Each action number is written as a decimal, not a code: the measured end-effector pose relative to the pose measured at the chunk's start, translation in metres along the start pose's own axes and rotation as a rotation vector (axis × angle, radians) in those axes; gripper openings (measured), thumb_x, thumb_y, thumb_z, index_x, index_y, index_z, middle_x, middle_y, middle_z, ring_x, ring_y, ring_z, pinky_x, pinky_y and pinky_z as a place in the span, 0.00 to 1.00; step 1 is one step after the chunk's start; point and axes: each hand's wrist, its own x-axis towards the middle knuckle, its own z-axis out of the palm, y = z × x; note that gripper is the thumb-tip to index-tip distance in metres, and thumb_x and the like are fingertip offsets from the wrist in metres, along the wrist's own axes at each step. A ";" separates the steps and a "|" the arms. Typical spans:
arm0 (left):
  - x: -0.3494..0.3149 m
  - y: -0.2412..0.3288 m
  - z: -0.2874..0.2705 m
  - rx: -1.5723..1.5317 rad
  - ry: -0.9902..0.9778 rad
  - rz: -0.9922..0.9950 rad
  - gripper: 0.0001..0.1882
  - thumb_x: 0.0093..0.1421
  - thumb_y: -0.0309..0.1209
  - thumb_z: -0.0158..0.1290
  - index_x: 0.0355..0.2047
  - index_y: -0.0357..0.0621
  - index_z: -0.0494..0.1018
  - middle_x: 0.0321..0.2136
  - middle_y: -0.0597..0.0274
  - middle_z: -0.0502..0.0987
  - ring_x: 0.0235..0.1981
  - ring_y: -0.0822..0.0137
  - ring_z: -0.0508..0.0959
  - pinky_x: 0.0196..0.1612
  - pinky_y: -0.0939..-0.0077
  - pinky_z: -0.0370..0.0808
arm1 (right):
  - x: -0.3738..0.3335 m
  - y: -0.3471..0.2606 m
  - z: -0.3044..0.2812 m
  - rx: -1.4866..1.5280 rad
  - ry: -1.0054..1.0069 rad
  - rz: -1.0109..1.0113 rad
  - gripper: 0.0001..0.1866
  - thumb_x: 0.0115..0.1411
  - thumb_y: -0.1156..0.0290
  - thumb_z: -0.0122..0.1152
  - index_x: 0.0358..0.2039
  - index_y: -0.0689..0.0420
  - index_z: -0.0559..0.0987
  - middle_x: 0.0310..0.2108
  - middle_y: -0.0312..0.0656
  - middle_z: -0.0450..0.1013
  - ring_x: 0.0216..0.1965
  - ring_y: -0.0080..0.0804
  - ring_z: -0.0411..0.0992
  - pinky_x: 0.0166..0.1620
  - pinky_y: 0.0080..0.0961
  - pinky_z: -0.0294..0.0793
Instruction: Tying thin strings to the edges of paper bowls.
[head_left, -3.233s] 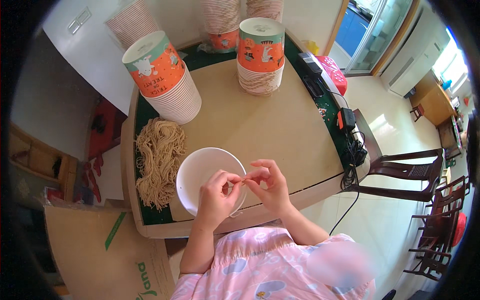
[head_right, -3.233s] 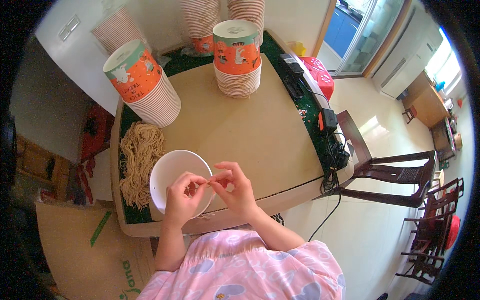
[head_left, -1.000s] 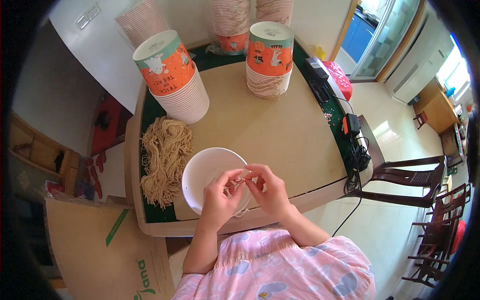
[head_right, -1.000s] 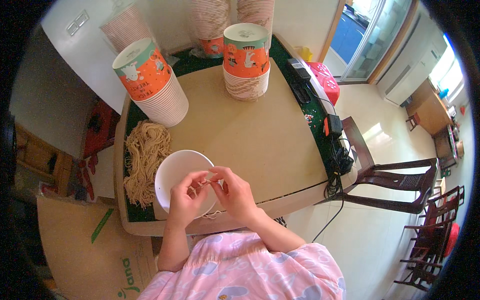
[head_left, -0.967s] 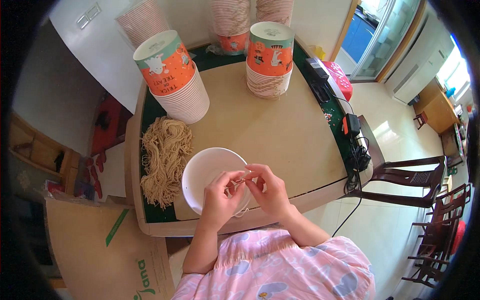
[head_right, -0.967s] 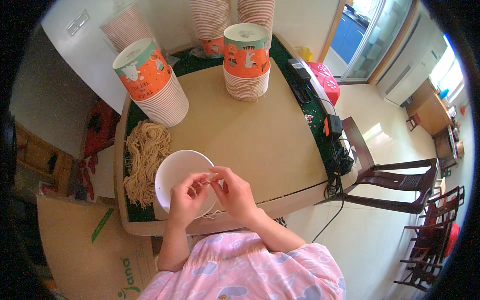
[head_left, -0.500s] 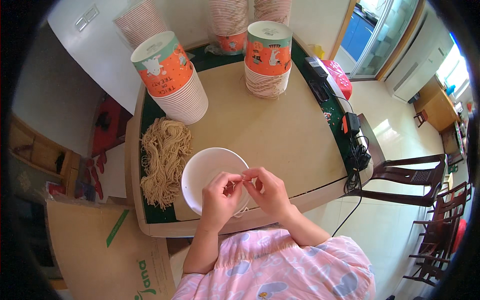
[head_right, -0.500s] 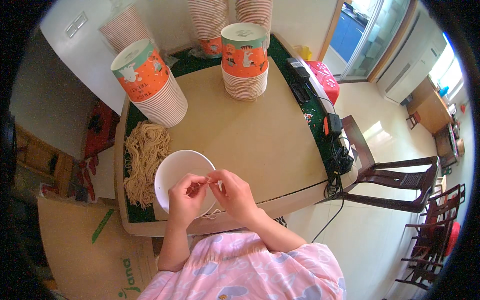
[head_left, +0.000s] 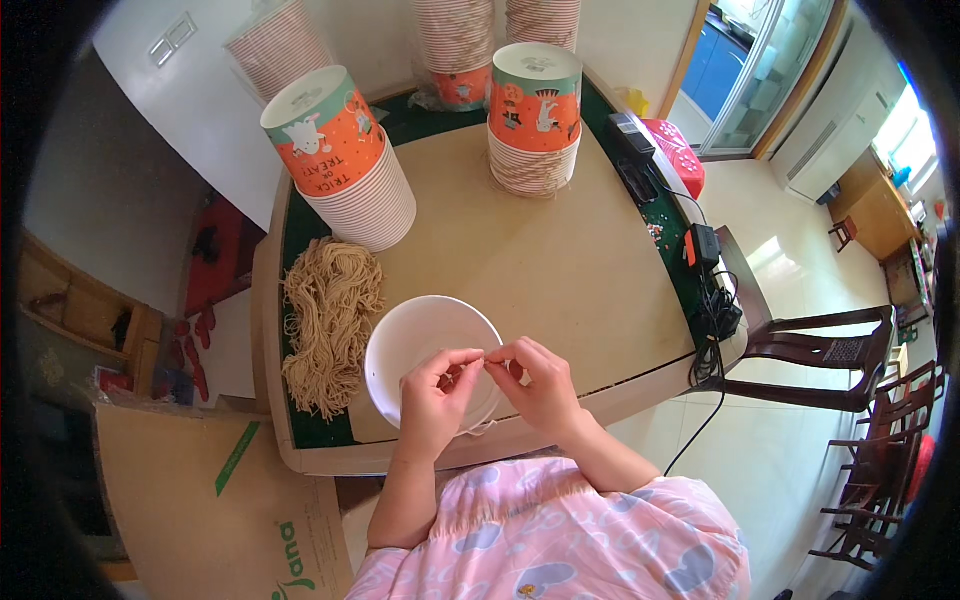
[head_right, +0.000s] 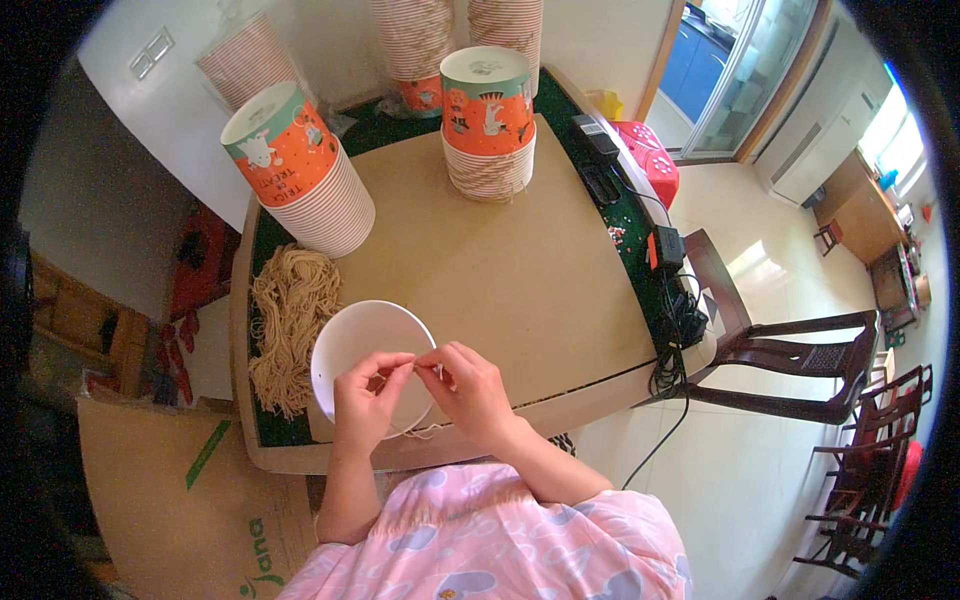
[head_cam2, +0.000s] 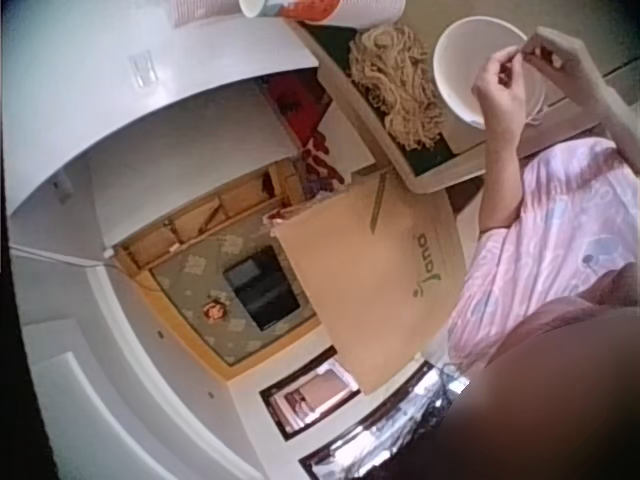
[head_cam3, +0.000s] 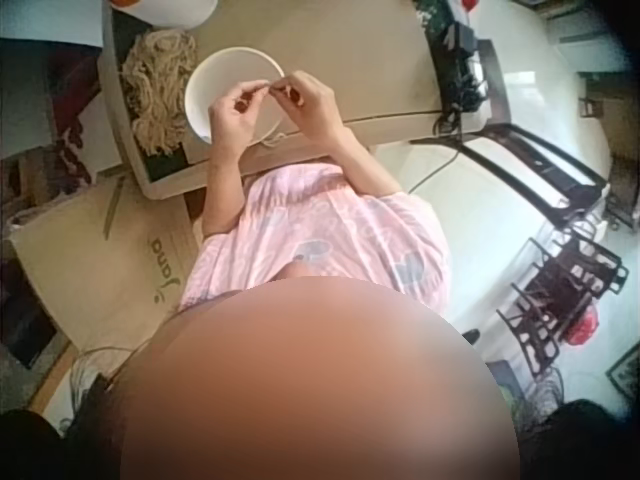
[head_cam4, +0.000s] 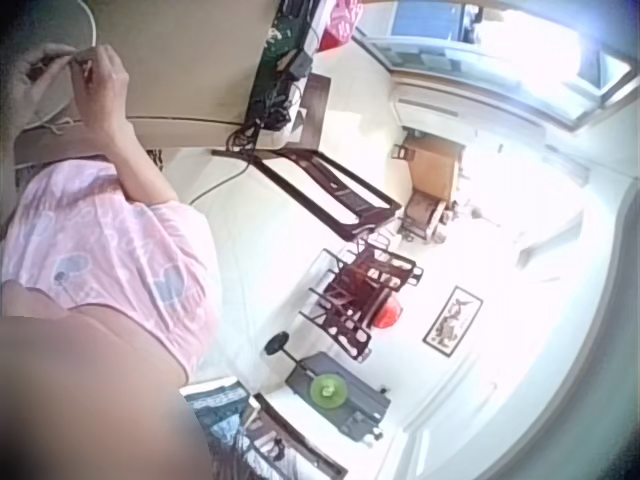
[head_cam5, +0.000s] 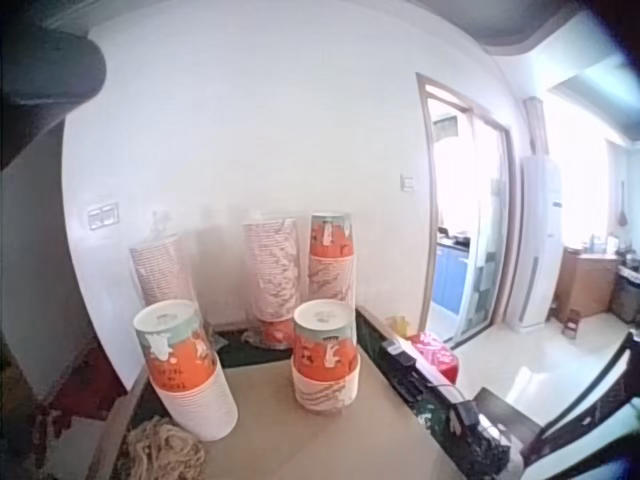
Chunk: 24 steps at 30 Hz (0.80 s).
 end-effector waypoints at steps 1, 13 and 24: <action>0.000 0.003 0.000 0.006 0.007 0.003 0.05 0.59 0.22 0.55 0.35 0.38 0.78 0.26 0.69 0.78 0.24 0.83 0.72 0.28 0.88 0.69 | 0.000 0.001 0.001 0.000 0.000 0.000 0.05 0.54 0.77 0.63 0.30 0.59 0.76 0.25 0.41 0.71 0.22 0.29 0.70 0.25 0.23 0.71; 0.002 0.001 0.003 0.112 0.047 0.097 0.04 0.63 0.25 0.51 0.32 0.37 0.70 0.24 0.60 0.79 0.20 0.73 0.74 0.25 0.79 0.71 | 0.001 0.005 0.003 0.004 0.010 -0.018 0.04 0.54 0.80 0.63 0.29 0.60 0.77 0.25 0.38 0.72 0.21 0.22 0.68 0.24 0.19 0.68; 0.005 -0.003 0.002 -0.019 0.028 0.020 0.06 0.63 0.27 0.52 0.33 0.35 0.72 0.24 0.62 0.79 0.20 0.76 0.74 0.25 0.81 0.72 | 0.001 0.007 0.003 -0.005 0.005 -0.026 0.04 0.54 0.80 0.63 0.30 0.61 0.77 0.25 0.38 0.72 0.21 0.22 0.69 0.25 0.18 0.70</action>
